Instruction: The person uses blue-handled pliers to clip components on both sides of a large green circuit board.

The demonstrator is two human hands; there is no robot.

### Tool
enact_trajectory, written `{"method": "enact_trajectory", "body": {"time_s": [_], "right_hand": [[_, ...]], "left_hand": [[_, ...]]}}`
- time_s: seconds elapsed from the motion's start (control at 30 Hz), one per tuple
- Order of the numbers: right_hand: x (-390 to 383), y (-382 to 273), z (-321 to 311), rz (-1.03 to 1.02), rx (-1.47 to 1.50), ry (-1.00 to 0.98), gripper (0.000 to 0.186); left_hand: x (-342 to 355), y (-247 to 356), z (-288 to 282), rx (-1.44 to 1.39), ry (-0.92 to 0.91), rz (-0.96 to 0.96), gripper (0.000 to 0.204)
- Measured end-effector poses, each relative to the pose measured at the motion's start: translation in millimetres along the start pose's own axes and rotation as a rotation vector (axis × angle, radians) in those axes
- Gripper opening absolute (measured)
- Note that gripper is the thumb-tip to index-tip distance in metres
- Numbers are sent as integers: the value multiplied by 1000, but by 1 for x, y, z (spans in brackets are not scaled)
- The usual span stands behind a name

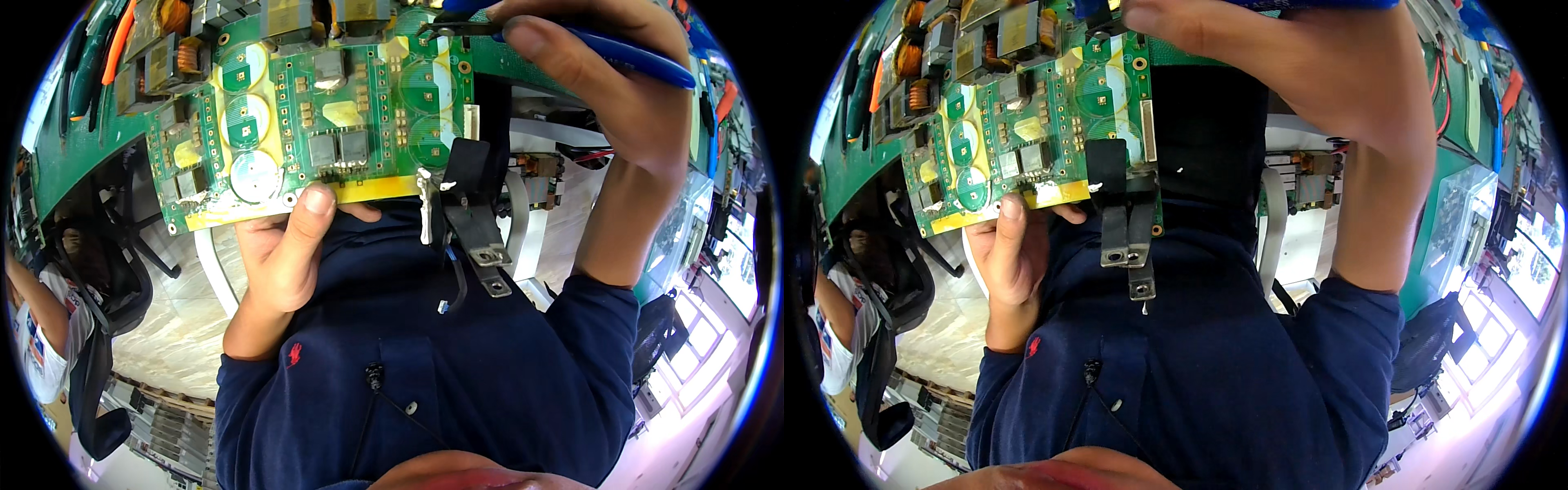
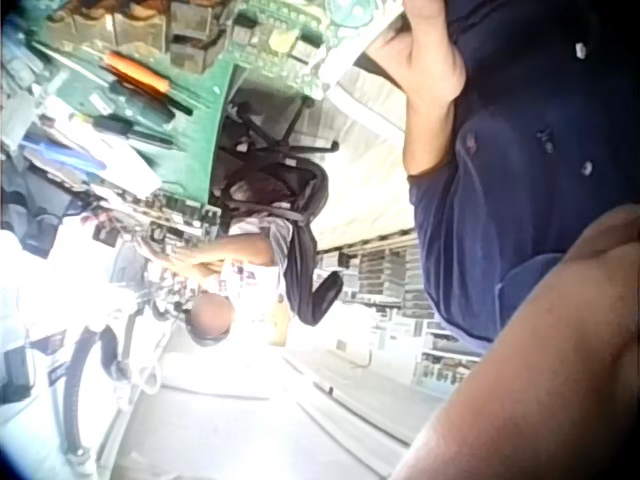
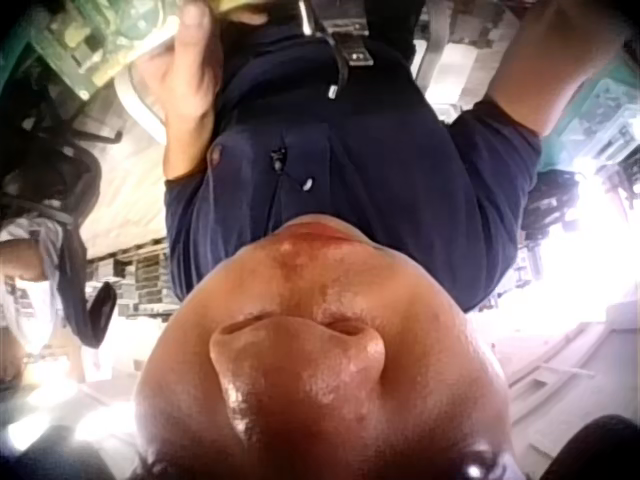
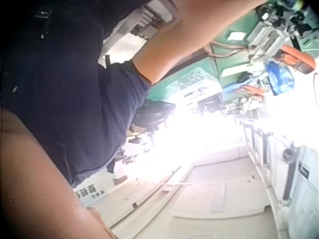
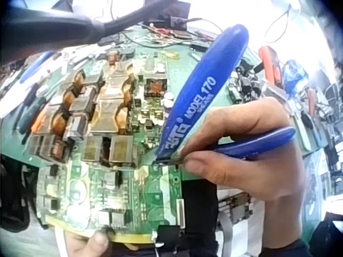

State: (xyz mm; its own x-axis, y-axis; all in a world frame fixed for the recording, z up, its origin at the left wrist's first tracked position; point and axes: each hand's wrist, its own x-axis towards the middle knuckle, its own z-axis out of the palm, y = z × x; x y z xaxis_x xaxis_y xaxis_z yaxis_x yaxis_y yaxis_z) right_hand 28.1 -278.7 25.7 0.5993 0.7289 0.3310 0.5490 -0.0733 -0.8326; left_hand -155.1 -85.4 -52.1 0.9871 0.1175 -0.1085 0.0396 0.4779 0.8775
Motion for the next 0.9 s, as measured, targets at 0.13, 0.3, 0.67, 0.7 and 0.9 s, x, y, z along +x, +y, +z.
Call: {"method": "enact_trajectory", "body": {"time_s": [0.13,0.3,0.67,0.7,0.9], "right_hand": [[-7,16,7,-50,110,87,11],[-8,27,13,-100,213,116,18],[3,29,-8,-145,231,-142,25],[2,29,-6,-156,255,-122,27],[-13,18,-3,-77,-87,-113,23]], "left_hand": [[1,-1,1,12,-7,-4,33],[-2,1,-4,14,10,-35,34],[0,4,-2,17,-22,-33,33],[1,4,-2,20,-33,-29,33],[-2,1,-6,8,-55,-28,36]]}}
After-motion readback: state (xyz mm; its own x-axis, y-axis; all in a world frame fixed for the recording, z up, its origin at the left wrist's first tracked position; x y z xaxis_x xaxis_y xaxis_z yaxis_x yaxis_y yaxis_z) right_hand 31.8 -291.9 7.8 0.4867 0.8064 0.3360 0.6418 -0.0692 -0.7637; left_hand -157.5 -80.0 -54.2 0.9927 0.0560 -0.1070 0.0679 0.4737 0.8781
